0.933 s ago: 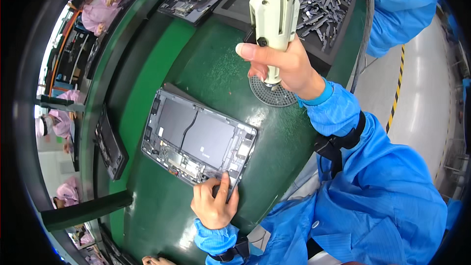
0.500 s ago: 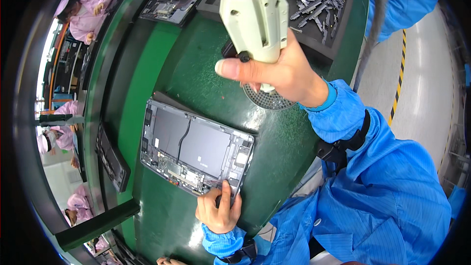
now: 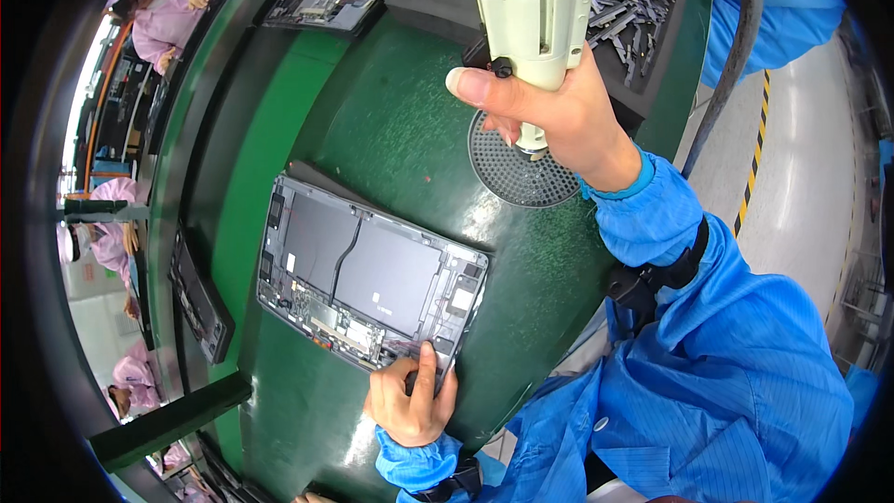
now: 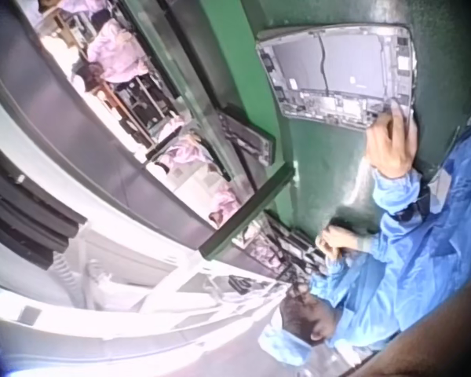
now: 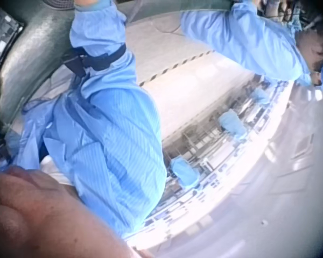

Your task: Assembling internal components and screwing the casing onto tablets on a production line.

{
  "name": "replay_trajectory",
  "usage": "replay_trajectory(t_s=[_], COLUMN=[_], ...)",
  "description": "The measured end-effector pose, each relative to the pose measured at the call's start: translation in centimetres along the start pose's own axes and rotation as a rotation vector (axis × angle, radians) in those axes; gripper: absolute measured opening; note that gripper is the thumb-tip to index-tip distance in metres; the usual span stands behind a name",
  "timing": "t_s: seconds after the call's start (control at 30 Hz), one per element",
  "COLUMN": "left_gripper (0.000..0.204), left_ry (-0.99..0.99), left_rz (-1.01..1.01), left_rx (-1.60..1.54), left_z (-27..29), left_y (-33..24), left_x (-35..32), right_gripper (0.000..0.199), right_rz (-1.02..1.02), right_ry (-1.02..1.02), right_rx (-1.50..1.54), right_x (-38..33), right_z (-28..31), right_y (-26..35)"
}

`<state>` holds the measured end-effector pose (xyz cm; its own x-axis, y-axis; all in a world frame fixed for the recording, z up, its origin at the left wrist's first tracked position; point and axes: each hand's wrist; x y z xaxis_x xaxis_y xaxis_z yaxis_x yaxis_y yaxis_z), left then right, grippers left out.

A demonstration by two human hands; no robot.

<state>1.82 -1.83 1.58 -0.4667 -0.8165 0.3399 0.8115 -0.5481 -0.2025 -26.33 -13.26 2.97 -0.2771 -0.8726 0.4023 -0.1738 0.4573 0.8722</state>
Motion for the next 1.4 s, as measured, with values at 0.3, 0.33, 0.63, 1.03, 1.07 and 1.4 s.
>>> replay_trajectory(t_s=[0.3, 0.33, 0.63, 1.03, 1.07, 1.4], left_gripper=[0.04, 0.04, 0.039, 0.044, 0.044, 0.039], left_ry=[0.021, 0.022, 0.008, -0.03, -0.049, -0.078], left_rz=[0.005, 0.001, -0.042, -0.05, -0.027, -0.049], left_rx=[-0.005, -0.007, 0.0, -0.073, -0.086, -0.088], left_z=[0.1, 0.1, 0.6, 0.0, -0.3, -1.0], left_y=[0.1, 0.1, 0.2, 1.2, 1.2, 1.4], left_x=[0.1, 0.2, 0.2, -0.9, -1.0, -1.4], right_gripper=[0.035, 0.035, 0.031, 0.03, 0.029, 0.031], right_rz=[-0.032, -0.027, 0.049, -0.055, -0.083, -0.095], right_ry=[0.016, 0.015, -0.048, 0.317, 0.295, 0.491], right_rx=[-0.007, -0.019, -0.021, 0.432, 0.445, 0.397], right_x=[0.1, 0.1, -0.3, -6.9, -7.7, -8.7], right_z=[0.1, 0.0, -1.0, -8.7, -9.6, -10.5], right_y=[0.1, 0.2, 0.1, 2.6, 2.5, 1.3])
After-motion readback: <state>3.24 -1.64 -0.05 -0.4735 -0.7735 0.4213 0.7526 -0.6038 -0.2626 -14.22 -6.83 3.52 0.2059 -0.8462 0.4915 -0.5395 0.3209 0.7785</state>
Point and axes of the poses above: each hand's wrist, its own x-axis towards the middle knuckle, its own z-axis out of the back of the hand, y = z × x, and after that the axes turned 8 degrees about z, right-handed
